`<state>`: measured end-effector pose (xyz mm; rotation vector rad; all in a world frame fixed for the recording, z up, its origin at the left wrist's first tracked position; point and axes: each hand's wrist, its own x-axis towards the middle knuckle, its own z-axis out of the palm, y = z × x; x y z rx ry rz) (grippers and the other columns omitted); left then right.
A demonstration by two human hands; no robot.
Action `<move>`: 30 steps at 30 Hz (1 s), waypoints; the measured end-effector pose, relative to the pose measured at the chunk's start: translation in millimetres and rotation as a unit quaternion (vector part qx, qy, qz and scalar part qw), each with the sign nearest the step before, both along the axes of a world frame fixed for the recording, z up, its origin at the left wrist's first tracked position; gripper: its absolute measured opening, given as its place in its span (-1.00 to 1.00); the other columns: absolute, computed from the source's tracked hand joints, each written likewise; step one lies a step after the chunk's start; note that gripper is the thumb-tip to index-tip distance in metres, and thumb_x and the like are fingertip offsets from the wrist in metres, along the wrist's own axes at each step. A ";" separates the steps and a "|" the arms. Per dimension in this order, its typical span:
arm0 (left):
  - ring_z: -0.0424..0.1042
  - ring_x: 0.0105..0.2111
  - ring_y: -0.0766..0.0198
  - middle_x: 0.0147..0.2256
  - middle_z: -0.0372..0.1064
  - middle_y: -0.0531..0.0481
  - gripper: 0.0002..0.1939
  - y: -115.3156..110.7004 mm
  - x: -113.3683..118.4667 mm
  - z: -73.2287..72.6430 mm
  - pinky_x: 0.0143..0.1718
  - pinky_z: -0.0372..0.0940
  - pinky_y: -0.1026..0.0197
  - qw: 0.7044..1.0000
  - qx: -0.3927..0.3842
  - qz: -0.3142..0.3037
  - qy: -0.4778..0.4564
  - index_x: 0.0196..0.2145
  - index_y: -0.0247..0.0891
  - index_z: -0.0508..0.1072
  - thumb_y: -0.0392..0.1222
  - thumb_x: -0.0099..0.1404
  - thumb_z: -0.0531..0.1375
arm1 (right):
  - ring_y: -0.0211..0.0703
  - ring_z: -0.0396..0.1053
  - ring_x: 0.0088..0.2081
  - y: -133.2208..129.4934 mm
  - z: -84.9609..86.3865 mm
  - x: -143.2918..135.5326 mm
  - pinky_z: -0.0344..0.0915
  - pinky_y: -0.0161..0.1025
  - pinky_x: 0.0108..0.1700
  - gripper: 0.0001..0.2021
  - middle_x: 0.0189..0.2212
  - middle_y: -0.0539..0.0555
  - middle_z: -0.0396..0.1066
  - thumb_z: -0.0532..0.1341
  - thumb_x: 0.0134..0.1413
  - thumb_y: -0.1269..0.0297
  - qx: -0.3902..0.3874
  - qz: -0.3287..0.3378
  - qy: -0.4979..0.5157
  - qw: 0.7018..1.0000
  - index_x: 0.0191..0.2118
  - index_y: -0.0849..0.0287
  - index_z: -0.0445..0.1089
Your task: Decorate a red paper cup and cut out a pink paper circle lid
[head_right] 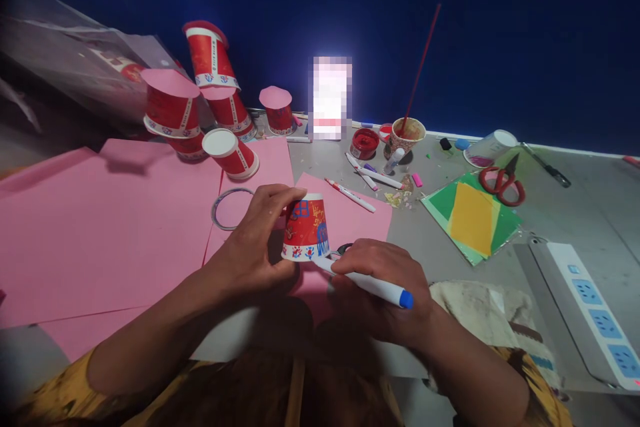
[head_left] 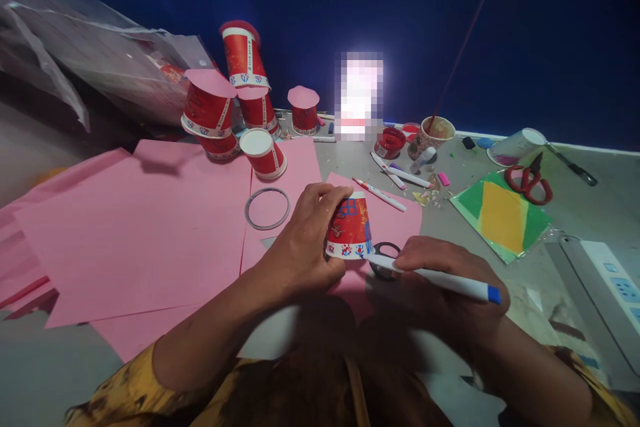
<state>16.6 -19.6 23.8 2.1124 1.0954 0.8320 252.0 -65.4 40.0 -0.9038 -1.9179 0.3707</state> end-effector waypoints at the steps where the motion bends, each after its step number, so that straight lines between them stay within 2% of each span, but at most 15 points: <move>1: 0.29 0.24 -0.09 0.22 0.15 -0.15 -0.06 0.1 -0.1 -0.2 0.27 0.37 -0.24 1.000 0.001 0.000 -0.002 0.35 0.04 0.12 -0.41 0.05 0.25 | -0.08 0.62 -0.46 -0.1 -0.5 0.9 0.55 -0.22 -0.36 -0.87 -0.47 0.04 0.62 0.32 0.22 0.48 -0.002 0.000 0.000 1.000 -0.20 0.08 0.54; 7: 0.29 0.24 -0.09 0.21 0.14 -0.15 -0.09 0.8 -0.1 -0.1 0.26 0.38 -0.22 1.000 -0.001 -0.007 -0.011 0.35 0.02 0.13 -0.37 0.07 0.27 | -0.08 0.64 -0.41 -0.2 1.1 3.0 0.56 -0.23 -0.33 -0.89 -0.44 0.07 0.63 0.31 0.23 0.46 -0.005 -0.011 0.006 1.000 -0.20 0.10 0.54; 14: 0.28 0.26 -0.11 0.22 0.12 -0.15 -0.05 -0.4 1.4 -1.0 0.25 0.38 -0.24 1.000 -0.011 -0.011 -0.012 0.35 0.03 0.11 -0.39 0.04 0.26 | -0.09 0.61 -0.47 -1.7 5.1 -3.6 0.54 -0.22 -0.38 -0.85 -0.48 0.04 0.61 0.30 0.20 0.49 -0.002 0.005 -0.002 1.000 -0.19 0.09 0.53; 21: 0.26 0.29 -0.11 0.22 0.11 -0.16 -0.05 -2.4 3.0 6.1 0.28 0.36 -0.25 1.000 -0.023 -0.011 0.001 0.33 0.02 0.10 -0.46 0.01 0.23 | -0.10 0.59 -0.46 0.0 0.1 -4.7 0.52 -0.22 -0.39 -0.88 -0.46 0.04 0.61 0.32 0.23 0.46 -0.007 0.014 0.017 1.000 -0.18 0.10 0.53; 26: 0.25 0.29 -0.11 0.22 0.11 -0.16 -0.05 -2.7 2.2 5.3 0.31 0.32 -0.28 1.000 -0.022 -0.010 0.007 0.33 0.01 0.10 -0.48 0.02 0.23 | -0.15 0.56 -0.49 0.1 1.0 -5.8 0.48 -0.25 -0.41 -0.88 -0.48 0.02 0.58 0.32 0.23 0.49 -0.009 0.023 0.009 1.000 -0.19 0.10 0.50; 30: 0.25 0.29 -0.13 0.22 0.11 -0.16 -0.07 -2.3 1.8 5.3 0.28 0.35 -0.27 1.000 -0.019 -0.011 -0.003 0.34 0.02 0.11 -0.44 0.04 0.25 | -0.11 0.59 -0.46 -0.9 2.3 -0.4 0.52 -0.23 -0.39 -0.88 -0.48 0.05 0.59 0.32 0.22 0.47 -0.002 0.003 0.010 1.000 -0.20 0.11 0.53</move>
